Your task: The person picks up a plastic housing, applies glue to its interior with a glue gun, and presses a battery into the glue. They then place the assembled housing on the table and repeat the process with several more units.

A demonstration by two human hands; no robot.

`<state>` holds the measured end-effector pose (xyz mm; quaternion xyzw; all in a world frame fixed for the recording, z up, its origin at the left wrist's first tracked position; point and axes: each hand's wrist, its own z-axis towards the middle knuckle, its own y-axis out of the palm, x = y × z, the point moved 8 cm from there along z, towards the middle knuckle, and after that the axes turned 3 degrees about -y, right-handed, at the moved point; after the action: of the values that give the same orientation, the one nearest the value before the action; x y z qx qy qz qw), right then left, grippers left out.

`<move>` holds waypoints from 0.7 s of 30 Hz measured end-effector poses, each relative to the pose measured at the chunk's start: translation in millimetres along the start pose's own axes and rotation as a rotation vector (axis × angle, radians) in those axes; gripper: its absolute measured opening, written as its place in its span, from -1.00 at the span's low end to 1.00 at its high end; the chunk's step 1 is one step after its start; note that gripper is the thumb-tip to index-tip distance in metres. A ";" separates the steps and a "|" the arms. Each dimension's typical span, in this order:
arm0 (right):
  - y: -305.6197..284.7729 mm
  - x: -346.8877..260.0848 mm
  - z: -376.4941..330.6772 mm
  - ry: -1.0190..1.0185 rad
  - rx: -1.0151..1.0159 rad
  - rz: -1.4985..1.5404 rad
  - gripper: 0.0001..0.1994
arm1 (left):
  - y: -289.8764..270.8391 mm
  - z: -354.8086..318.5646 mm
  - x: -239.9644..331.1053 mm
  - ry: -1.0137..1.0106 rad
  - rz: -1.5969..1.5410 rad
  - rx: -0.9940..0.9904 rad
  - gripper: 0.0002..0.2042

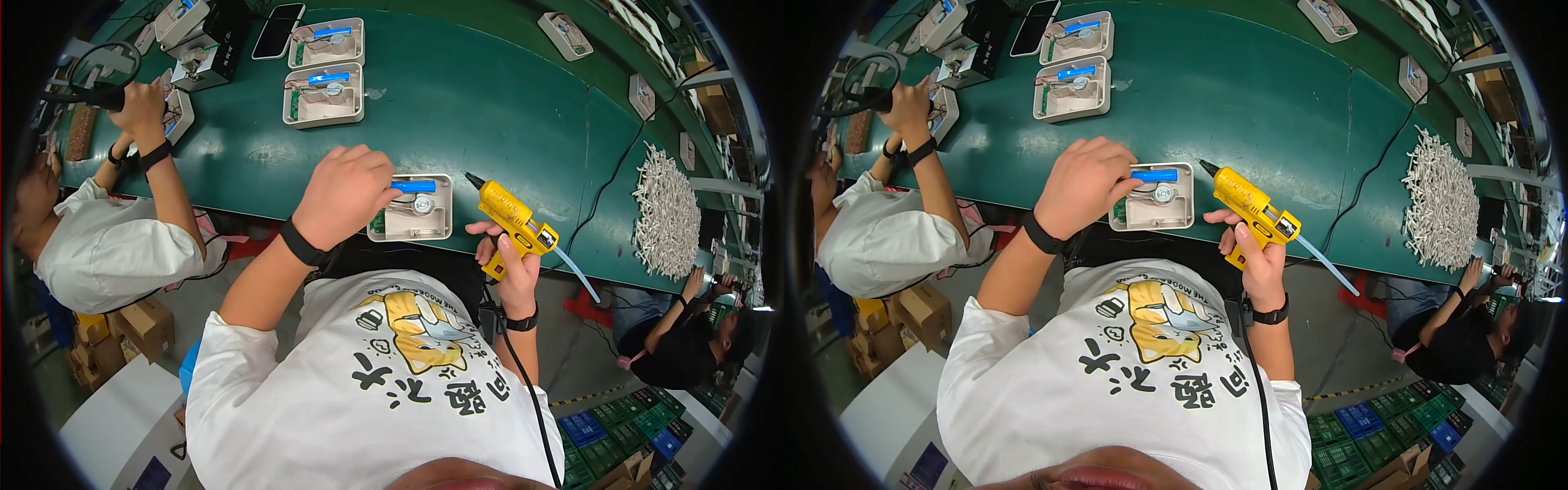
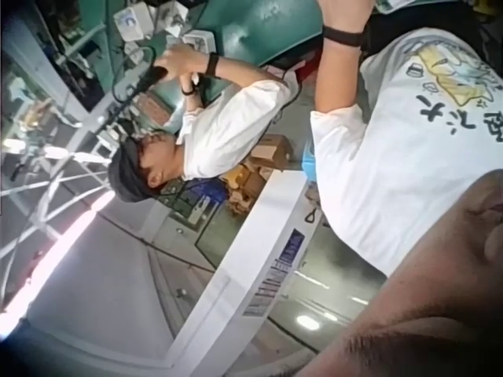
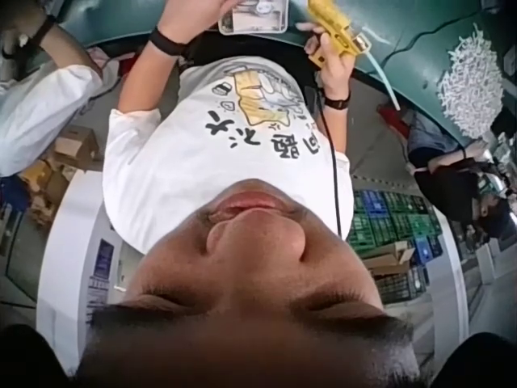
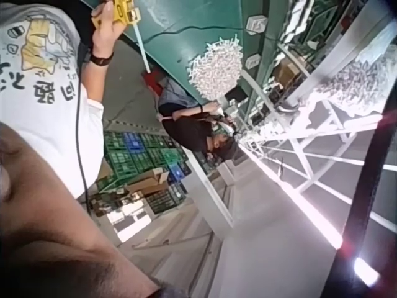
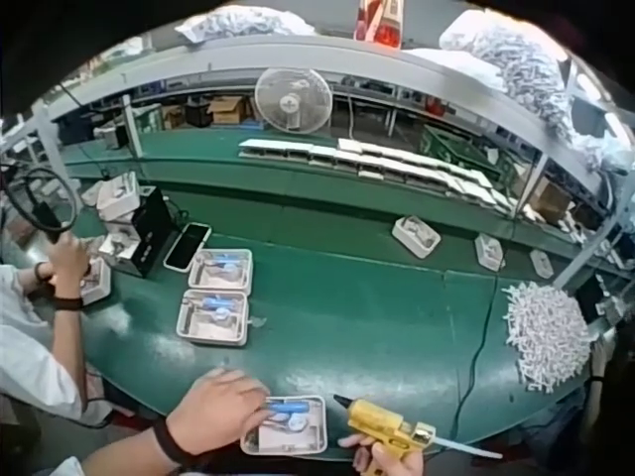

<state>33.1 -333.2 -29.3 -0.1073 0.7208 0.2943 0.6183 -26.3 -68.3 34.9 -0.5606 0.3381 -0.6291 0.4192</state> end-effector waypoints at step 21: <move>84.9 0.4 35.0 0.420 -0.249 -0.464 -0.65 | 50.1 -47.6 -40.5 -0.255 -0.796 0.627 -0.88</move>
<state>18.0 -245.4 -7.1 -0.4015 0.7474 0.2032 0.4888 -65.2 -54.7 -33.9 -0.5654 -0.1597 -0.7375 0.3331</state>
